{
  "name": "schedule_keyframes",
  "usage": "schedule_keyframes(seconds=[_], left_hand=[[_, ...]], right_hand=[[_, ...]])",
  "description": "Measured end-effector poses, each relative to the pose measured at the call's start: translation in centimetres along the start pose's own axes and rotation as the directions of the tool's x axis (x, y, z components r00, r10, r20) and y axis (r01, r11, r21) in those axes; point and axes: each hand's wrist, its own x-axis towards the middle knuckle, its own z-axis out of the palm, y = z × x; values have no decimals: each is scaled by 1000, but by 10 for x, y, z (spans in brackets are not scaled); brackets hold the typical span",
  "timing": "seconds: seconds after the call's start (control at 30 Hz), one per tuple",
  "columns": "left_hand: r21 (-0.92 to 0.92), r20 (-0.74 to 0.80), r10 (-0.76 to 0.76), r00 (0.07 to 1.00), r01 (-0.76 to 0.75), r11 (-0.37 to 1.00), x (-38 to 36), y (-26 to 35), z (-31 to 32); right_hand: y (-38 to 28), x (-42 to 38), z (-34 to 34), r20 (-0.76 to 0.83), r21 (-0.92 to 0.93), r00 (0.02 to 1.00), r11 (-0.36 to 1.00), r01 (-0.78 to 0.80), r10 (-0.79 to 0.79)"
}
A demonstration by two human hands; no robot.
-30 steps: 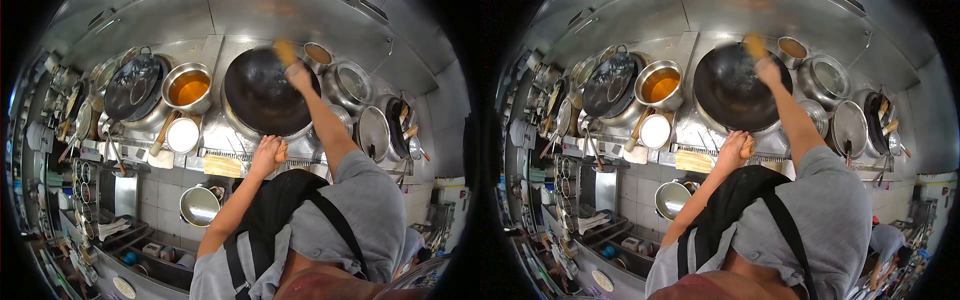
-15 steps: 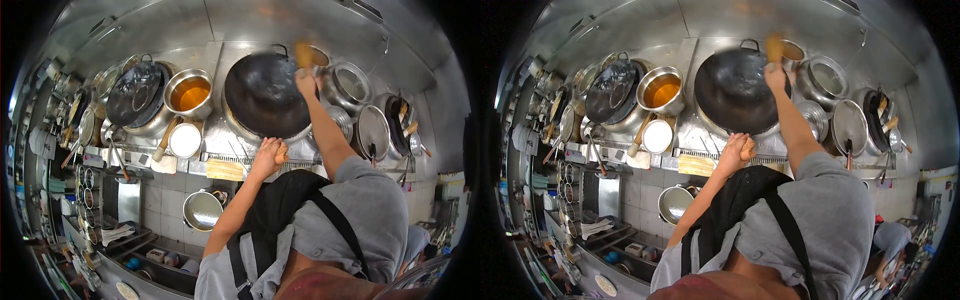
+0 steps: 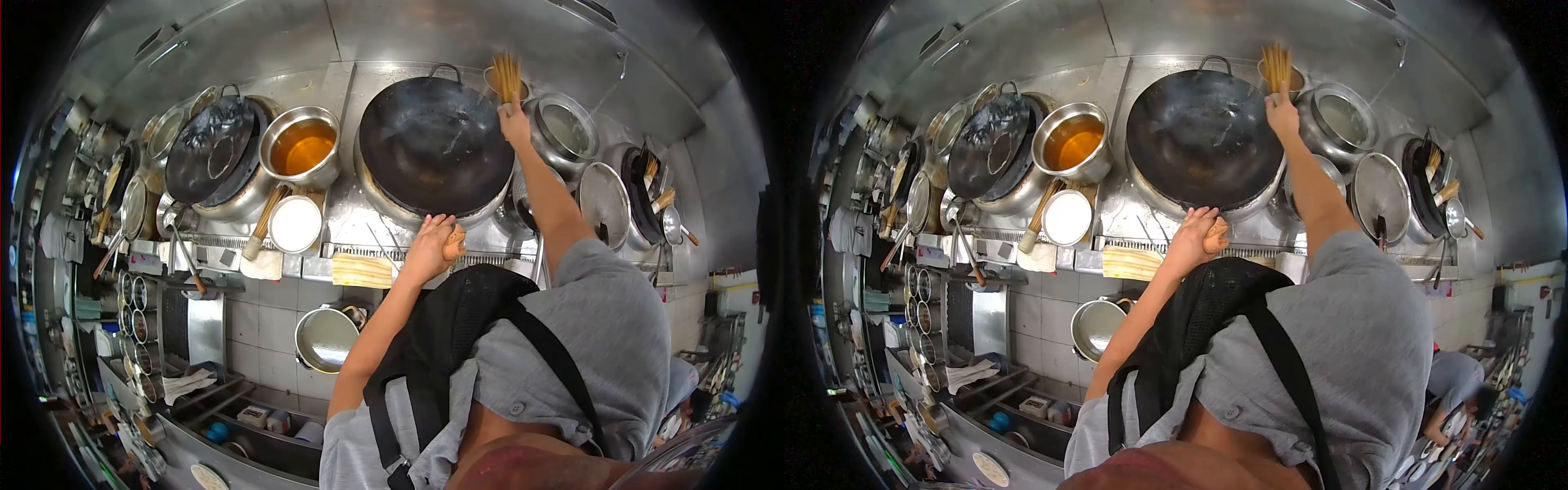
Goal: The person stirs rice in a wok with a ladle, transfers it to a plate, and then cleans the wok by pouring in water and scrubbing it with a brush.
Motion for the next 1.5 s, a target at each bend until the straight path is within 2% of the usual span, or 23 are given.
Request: schedule_keyframes(seconds=[0.07, 0.1, 0.13, 0.23, 0.33, 0.37, 0.43, 0.5, 0.63, 0.67, 0.7, 0.73, 0.87, 0.9, 0.97, 1.0, 1.03, 1.13, 1.2, 1.27, 1.37, 1.43, 1.5], left_hand=[[-18, -1, -16, 1000, 16, 1000, -2, 3, 0], [-25, 6, -16, 1000, 16, 1000, -3, 2, 2], [2, 3, 1, 1000, -1, 1000, -3, -2, 4], [13, -4, 12, 1000, -12, 1000, 0, -7, 2], [-30, -13, 38, 999, -39, 999, -4, -6, 3], [-25, -8, 41, 999, -42, 999, -5, -7, 3], [-39, 13, 35, 999, -35, 999, -3, -7, 2], [-32, 10, 36, 999, -36, 999, -6, -7, 5], [-5, 29, 40, 999, -40, 999, -3, -8, 2], [-20, 29, 35, 999, -34, 999, -4, -7, 3], [-27, 30, 40, 999, -40, 999, -3, -7, 3], [-13, 37, 43, 998, -43, 999, -5, -8, 4], [4, 39, 45, 998, -45, 999, -5, -10, 2], [-3, 27, 53, 998, -53, 999, -5, -11, 4], [13, 39, 45, 998, -46, 999, -4, -11, 2], [19, 55, 33, 998, -34, 999, -3, -10, 1], [25, 65, 21, 998, -23, 999, -4, -9, 0], [-117, -37, -88, 995, 83, 990, -14, -5, -5], [-193, -226, -167, 960, 124, 973, -29, 1, -17], [-245, -121, -396, 910, 359, 901, -64, -2, -38], [-277, -25, -668, 743, 637, 719, -134, -3, -62], [-350, -4, -881, 472, 825, 444, -229, -21, -72], [-108, -180, -829, 530, 827, 552, -295, -20, -74]], right_hand=[[-27, -17, 0, 312, 214, 946, 977, 18, -86], [-37, -25, 24, 699, 148, 706, 943, -298, 113], [-63, -56, 23, 824, 132, 566, 971, -200, 4], [-108, -132, -31, 917, 394, 250, 801, -451, -311], [-52, -88, -50, 924, 226, -128, 787, -575, -359], [-25, -58, -51, 978, 176, -44, 920, -351, -204], [-2, 2, -56, 827, -241, 546, 962, 131, 133], [26, 13, -34, 0, -120, 1000, 993, 20, -21], [1, 4, 26, 206, 111, 975, 988, -109, 84], [-17, -15, 22, 727, 188, 683, 937, -293, 67], [-30, -39, 50, 853, 160, 458, 960, 228, -250], [-76, -91, -4, 861, 226, 497, 956, -188, -106], [-43, -113, -28, 908, 363, -28, 817, -449, -418], [-34, -87, -72, 972, 220, -32, 946, -236, -234], [104, 4, 12, 843, 136, 386, 842, 522, -375], [70, -7, -43, 316, -317, 908, 871, 375, -276], [60, 19, -49, 172, -193, 981, 974, 118, -85], [-33, -17, -123, 139, 341, 990, 940, -18, -31], [-65, -50, -118, 107, 817, 907, 555, 153, -408], [-101, -112, -128, 438, 826, 777, 544, -150, -451], [-116, -208, -88, 450, 874, 584, 469, -132, -676], [-124, -292, -53, 781, 568, 284, 444, -693, -557], [-141, -319, -40, 877, 397, 179, 463, -792, -446]])
